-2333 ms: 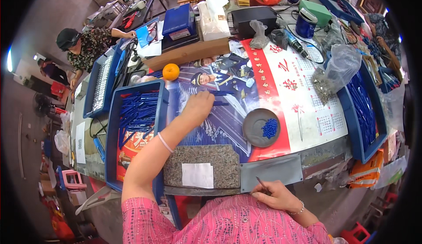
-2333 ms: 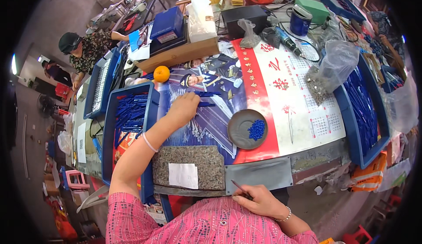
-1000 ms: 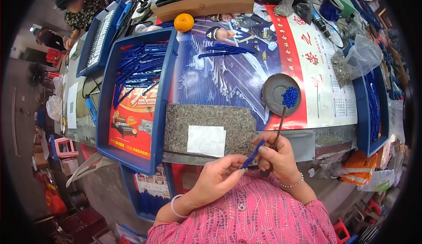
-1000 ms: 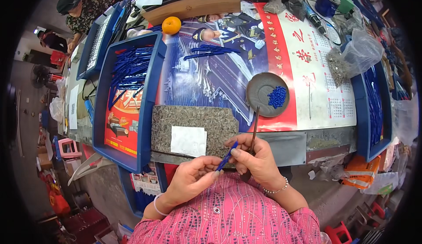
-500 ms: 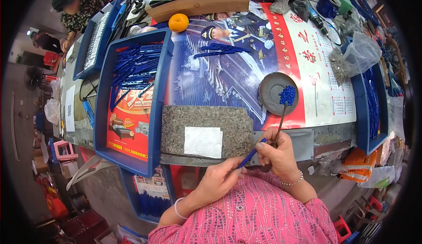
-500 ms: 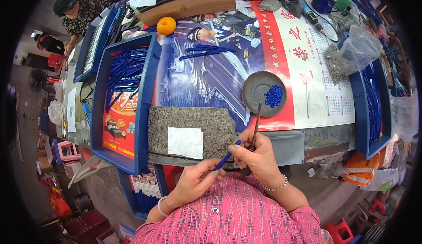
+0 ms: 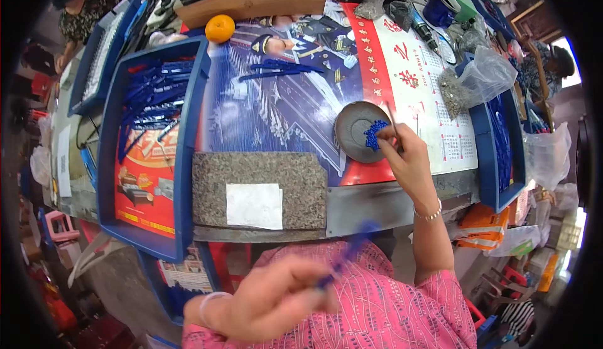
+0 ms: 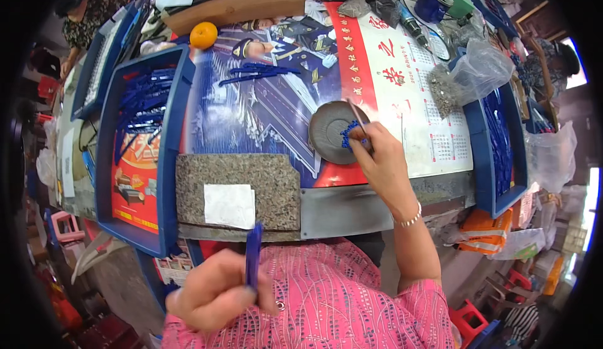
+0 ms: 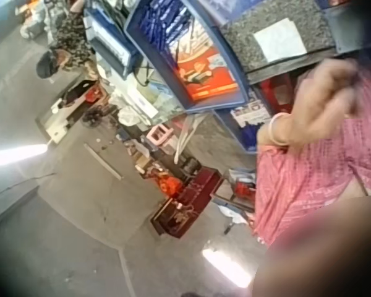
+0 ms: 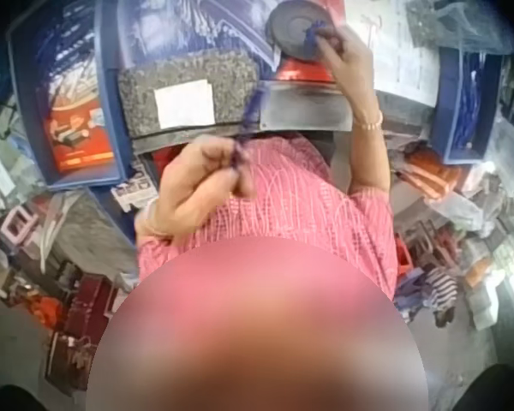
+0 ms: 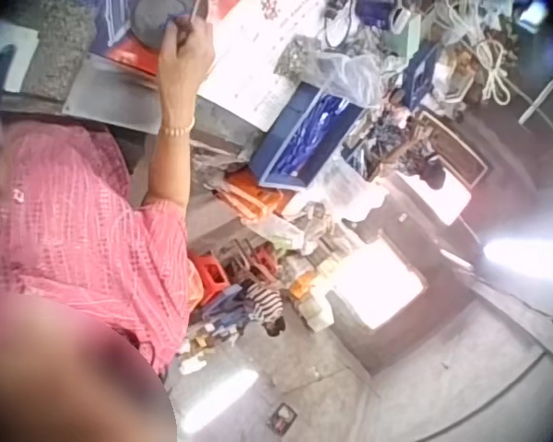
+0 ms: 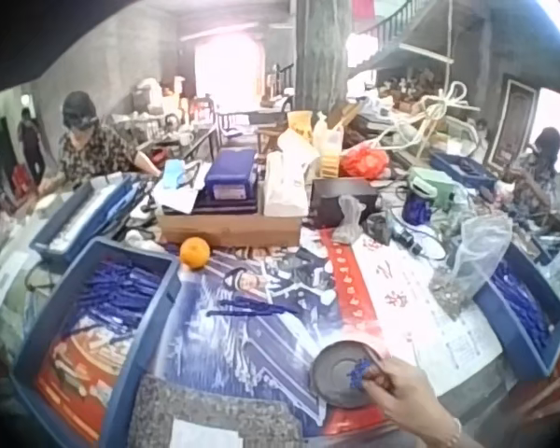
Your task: The person is manually assembling blue pen components by inserting barrels into clips and organizing them on paper slips.
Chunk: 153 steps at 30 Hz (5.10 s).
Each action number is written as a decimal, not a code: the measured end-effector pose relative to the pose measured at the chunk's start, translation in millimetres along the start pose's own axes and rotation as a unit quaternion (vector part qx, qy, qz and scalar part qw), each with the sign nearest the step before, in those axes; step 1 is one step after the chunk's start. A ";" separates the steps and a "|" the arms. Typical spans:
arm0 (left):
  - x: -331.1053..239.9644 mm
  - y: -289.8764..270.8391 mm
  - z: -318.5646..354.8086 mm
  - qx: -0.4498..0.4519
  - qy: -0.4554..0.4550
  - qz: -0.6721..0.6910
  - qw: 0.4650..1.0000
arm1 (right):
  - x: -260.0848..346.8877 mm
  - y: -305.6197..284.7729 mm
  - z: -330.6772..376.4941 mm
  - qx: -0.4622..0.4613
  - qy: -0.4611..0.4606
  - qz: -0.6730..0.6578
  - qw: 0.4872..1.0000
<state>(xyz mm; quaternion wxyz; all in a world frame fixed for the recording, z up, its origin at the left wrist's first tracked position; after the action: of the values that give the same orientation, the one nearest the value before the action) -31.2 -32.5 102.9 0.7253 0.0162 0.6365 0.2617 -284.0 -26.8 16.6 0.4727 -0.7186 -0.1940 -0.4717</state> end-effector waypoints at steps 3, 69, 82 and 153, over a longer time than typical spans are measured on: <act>-45.1 28.3 -2.9 0.097 0.138 0.099 0.981 | 7.4 21.6 -17.6 0.055 -0.040 0.061 0.996; 106.4 -35.2 -37.0 -0.139 -0.126 0.108 0.976 | 28.0 86.8 87.9 0.182 0.286 -0.504 0.794; 110.3 -36.6 -33.4 -0.157 -0.098 0.038 0.982 | 47.5 85.7 88.2 0.204 0.105 -0.255 0.939; 81.8 -32.2 -10.0 -0.223 0.069 -0.446 0.864 | 70.7 93.0 104.7 0.208 0.037 -0.113 0.971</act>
<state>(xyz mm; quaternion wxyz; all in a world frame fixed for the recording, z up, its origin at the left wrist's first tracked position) -24.6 -30.6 14.7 0.7035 -0.4492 0.5489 0.0458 -130.9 7.2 20.0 0.5623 -0.5601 -0.3504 -0.4974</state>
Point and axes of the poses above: each hand's wrist, its own z-axis away from the middle knuckle, its own y-axis out of the palm, x = y × z, the point moved 8 cm from there along -z, towards the middle knuckle, and after that the axes turned 9 degrees about -z, right-handed, at the moved point
